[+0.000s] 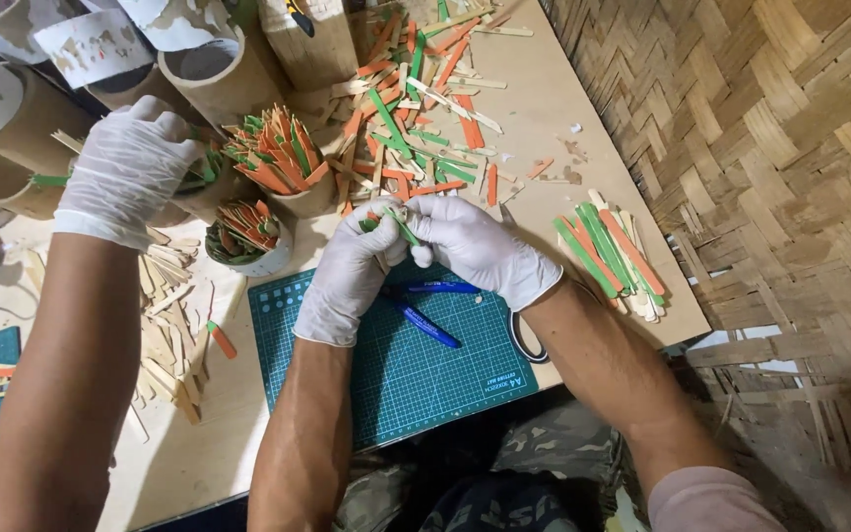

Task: Joining and cutting colored popsicle sticks to assemble a craft project.

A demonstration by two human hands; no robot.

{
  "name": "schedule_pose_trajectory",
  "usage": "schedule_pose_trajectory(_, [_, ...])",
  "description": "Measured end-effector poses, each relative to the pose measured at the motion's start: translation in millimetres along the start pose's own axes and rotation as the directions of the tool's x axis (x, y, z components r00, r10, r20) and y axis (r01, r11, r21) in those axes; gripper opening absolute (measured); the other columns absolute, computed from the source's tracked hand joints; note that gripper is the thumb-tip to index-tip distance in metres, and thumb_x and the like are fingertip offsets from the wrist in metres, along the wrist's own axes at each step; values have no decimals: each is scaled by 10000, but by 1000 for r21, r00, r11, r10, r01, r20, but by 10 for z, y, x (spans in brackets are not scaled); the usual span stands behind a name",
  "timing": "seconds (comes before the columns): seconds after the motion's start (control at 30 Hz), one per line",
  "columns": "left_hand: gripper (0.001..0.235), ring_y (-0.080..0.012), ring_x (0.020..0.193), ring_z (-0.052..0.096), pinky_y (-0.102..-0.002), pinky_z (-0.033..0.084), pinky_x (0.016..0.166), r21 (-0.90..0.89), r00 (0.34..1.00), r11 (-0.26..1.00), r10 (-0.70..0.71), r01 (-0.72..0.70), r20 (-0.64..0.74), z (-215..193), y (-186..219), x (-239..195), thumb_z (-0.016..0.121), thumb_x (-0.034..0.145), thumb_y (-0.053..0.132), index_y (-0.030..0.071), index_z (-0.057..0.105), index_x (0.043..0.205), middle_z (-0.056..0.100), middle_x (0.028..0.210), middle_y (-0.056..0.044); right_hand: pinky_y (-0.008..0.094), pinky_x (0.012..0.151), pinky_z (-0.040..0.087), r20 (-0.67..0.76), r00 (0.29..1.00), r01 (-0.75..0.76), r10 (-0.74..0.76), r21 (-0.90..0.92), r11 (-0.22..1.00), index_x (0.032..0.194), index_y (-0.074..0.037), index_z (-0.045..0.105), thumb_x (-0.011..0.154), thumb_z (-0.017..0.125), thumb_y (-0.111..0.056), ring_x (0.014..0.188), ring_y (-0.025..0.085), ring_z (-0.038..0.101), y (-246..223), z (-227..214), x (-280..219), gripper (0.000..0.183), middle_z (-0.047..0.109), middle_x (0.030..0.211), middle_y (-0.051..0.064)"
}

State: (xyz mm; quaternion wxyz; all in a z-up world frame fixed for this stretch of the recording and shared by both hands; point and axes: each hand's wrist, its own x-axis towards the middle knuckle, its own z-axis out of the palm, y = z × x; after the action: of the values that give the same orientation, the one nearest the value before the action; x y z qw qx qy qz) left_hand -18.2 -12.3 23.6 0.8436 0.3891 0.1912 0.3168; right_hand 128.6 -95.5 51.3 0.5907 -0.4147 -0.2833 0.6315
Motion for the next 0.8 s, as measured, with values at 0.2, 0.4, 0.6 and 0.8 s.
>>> schedule_pose_trajectory(0.2, [138,-60,550,422,-182,310,504,-65,997,997,54,-50,59,-39,-54,20,711,938,186,68,639,934,508,719,0,256,675,563,-33,999,8,-5,86,996,1049,-46,674,1044,602,-139,660,93,633,75,13,42,118,599,795,5])
schedule_pose_trajectory(0.4, [223,-83,639,460,-199,347,552,-225,991,974,65,-37,118,188,284,-106,705,946,303,122,577,927,480,822,9,191,522,515,-463,849,205,-256,-157,966,1037,-118,671,982,713,-214,577,83,636,-41,-314,246,117,662,794,29])
schedule_pose_trajectory(0.6, [90,-137,644,581,-207,359,487,-241,992,971,-27,-5,-127,-54,55,71,589,1013,194,121,539,998,563,779,-18,237,528,508,-523,583,71,-622,-729,680,847,-149,743,814,847,-185,545,117,658,-257,-1047,408,115,694,641,33])
schedule_pose_trajectory(0.8, [108,-179,590,634,-217,391,441,-288,960,956,-24,-60,-280,-136,-51,194,579,968,45,60,535,1066,618,769,-65,342,741,606,-348,674,-273,-652,-937,218,902,-406,803,785,761,-328,833,219,755,-185,-1136,972,147,774,843,-82])
